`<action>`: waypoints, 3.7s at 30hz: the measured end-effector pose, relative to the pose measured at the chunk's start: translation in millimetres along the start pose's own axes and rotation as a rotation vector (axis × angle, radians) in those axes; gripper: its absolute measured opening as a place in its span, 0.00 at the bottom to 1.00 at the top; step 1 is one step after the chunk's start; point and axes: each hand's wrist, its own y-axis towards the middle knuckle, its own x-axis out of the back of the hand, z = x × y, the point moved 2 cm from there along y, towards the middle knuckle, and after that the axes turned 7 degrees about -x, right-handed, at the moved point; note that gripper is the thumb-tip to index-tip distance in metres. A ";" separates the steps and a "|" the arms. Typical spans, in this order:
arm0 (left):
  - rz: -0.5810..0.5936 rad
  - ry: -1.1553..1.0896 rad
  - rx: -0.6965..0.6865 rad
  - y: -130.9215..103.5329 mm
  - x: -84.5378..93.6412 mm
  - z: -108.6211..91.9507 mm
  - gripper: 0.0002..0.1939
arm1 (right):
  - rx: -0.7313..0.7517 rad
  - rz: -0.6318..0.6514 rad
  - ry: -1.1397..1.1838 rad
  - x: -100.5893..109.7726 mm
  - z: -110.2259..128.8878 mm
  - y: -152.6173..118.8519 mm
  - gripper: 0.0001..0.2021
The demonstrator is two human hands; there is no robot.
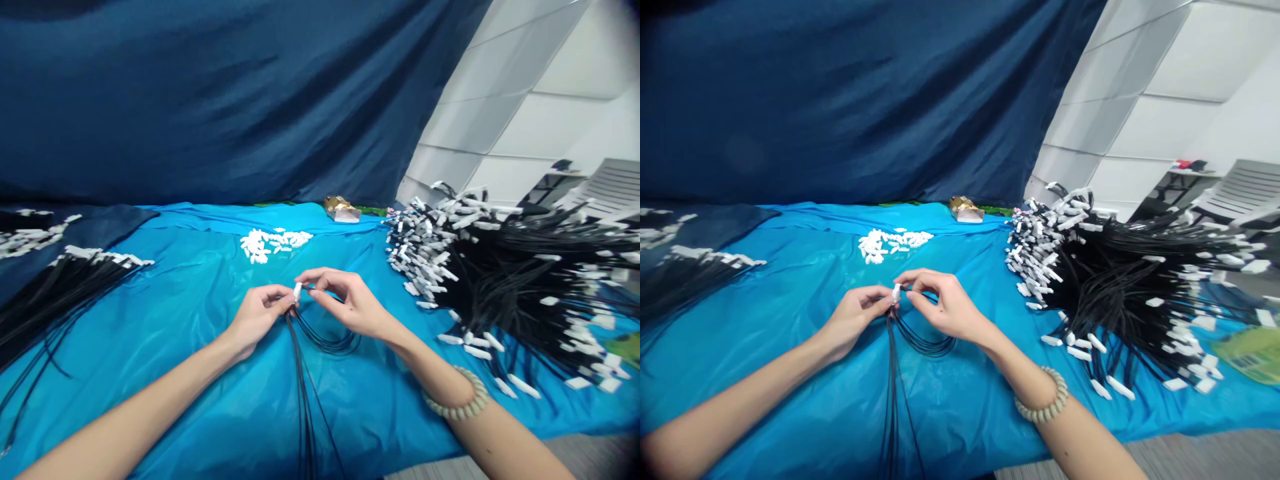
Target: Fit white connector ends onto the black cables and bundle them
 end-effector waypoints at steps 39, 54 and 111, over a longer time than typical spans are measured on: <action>-0.243 -0.328 0.116 9.2 17.2 8.1 0.10 | 0.823 -0.164 -1.131 -24.5 -2.4 -10.7 0.08; -0.175 -0.481 0.242 6.0 8.3 6.5 0.03 | 0.838 -0.197 -1.039 -27.1 -5.3 -11.7 0.06; -0.074 -0.297 0.111 0.5 2.2 3.5 0.06 | 0.181 -0.387 -0.694 -0.7 10.2 -8.0 0.06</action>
